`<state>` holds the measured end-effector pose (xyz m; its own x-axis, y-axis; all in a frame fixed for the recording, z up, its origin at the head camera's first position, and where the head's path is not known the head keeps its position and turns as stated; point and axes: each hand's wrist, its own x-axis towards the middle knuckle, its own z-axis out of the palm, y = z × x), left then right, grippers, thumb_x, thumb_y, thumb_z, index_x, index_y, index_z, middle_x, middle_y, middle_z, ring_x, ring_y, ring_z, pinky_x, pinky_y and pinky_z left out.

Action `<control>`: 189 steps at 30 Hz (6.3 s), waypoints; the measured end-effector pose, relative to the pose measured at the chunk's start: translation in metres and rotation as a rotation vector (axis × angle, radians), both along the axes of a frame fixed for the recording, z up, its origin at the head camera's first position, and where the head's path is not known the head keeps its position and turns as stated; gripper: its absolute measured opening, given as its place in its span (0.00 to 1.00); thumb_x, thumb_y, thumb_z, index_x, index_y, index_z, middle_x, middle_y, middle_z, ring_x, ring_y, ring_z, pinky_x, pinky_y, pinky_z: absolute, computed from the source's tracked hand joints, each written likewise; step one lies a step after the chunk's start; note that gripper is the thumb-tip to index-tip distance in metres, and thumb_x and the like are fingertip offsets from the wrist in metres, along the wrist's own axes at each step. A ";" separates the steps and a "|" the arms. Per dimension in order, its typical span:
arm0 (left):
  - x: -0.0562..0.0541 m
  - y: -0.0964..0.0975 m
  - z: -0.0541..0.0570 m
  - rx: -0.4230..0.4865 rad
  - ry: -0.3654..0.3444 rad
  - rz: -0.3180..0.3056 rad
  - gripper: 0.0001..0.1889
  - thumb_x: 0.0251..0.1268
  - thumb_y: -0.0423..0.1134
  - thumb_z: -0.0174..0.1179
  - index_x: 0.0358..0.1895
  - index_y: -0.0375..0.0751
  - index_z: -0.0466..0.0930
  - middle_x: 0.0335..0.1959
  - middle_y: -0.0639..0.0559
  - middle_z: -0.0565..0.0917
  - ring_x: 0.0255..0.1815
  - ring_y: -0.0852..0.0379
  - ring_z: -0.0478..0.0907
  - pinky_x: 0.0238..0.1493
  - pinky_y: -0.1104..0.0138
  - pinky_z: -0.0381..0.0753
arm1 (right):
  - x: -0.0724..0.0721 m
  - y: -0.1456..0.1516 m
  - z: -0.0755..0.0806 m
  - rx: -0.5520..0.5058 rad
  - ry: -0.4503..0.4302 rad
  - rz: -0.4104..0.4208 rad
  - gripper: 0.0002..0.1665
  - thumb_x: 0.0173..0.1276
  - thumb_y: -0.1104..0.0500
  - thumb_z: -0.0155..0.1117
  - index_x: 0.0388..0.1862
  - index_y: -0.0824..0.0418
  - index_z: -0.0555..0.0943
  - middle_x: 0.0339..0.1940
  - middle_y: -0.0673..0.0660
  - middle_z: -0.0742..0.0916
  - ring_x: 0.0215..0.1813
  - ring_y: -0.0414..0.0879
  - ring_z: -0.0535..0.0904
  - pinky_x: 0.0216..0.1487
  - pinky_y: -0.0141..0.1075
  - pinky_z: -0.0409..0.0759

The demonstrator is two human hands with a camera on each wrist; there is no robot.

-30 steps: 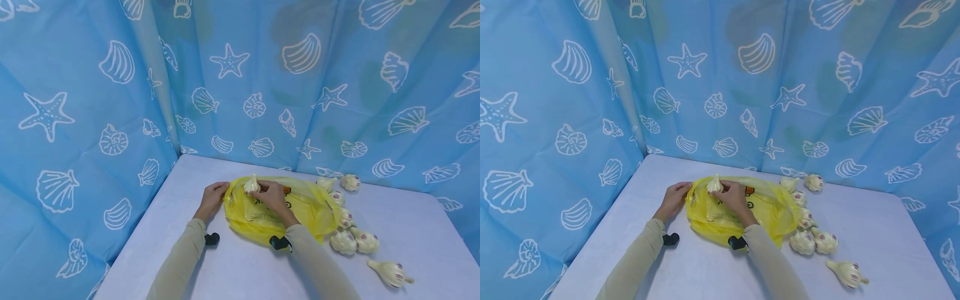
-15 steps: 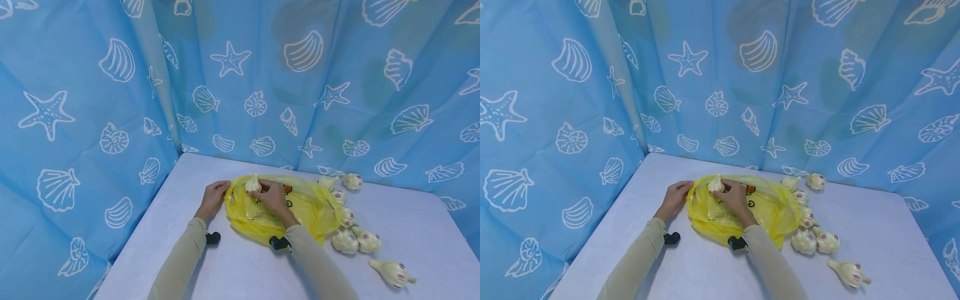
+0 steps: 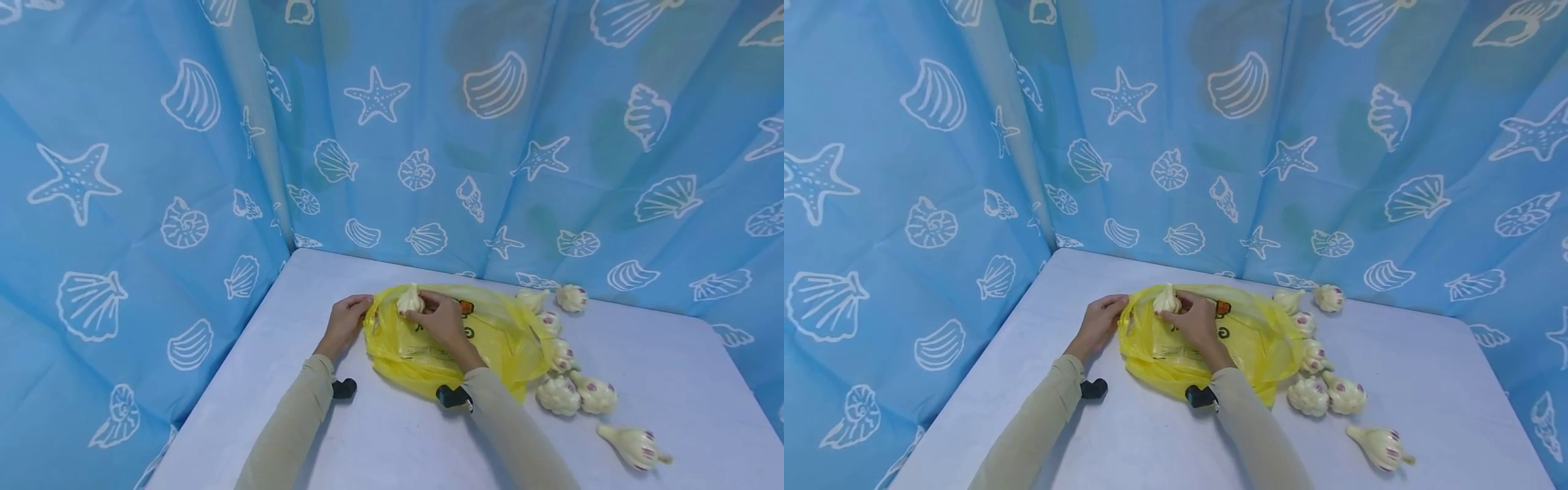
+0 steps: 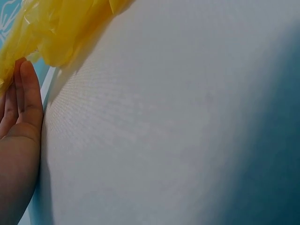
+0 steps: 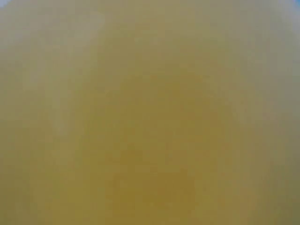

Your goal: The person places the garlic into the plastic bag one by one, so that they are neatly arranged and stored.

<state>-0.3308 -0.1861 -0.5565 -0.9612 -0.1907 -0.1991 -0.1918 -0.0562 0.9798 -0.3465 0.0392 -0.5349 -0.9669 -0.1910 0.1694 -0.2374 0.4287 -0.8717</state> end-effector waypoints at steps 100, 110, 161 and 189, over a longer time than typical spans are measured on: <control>0.004 0.003 0.000 -0.022 0.033 -0.010 0.16 0.68 0.47 0.61 0.51 0.42 0.83 0.51 0.48 0.82 0.51 0.54 0.79 0.53 0.65 0.80 | -0.014 0.117 0.085 0.223 0.079 -0.051 0.31 0.57 0.43 0.75 0.54 0.59 0.82 0.45 0.59 0.85 0.45 0.53 0.83 0.38 0.46 0.84; 0.003 0.003 -0.001 -0.032 0.035 -0.016 0.17 0.68 0.48 0.61 0.52 0.41 0.83 0.51 0.48 0.82 0.50 0.54 0.79 0.53 0.65 0.80 | -0.001 0.078 0.063 0.219 0.006 0.020 0.36 0.55 0.45 0.76 0.59 0.62 0.80 0.47 0.62 0.84 0.42 0.52 0.83 0.35 0.40 0.84; 0.000 0.003 -0.001 -0.061 -0.011 -0.005 0.15 0.68 0.50 0.61 0.51 0.47 0.83 0.51 0.52 0.82 0.51 0.55 0.79 0.55 0.66 0.79 | -0.004 0.044 0.004 0.190 0.024 0.005 0.38 0.57 0.48 0.76 0.64 0.61 0.76 0.54 0.60 0.82 0.45 0.51 0.81 0.38 0.41 0.84; 0.000 0.001 0.000 -0.032 0.004 -0.014 0.15 0.69 0.48 0.60 0.52 0.45 0.83 0.51 0.50 0.82 0.52 0.54 0.79 0.54 0.66 0.79 | -0.001 0.046 0.016 0.211 -0.007 -0.022 0.31 0.55 0.41 0.76 0.52 0.57 0.83 0.40 0.54 0.85 0.37 0.49 0.78 0.32 0.42 0.79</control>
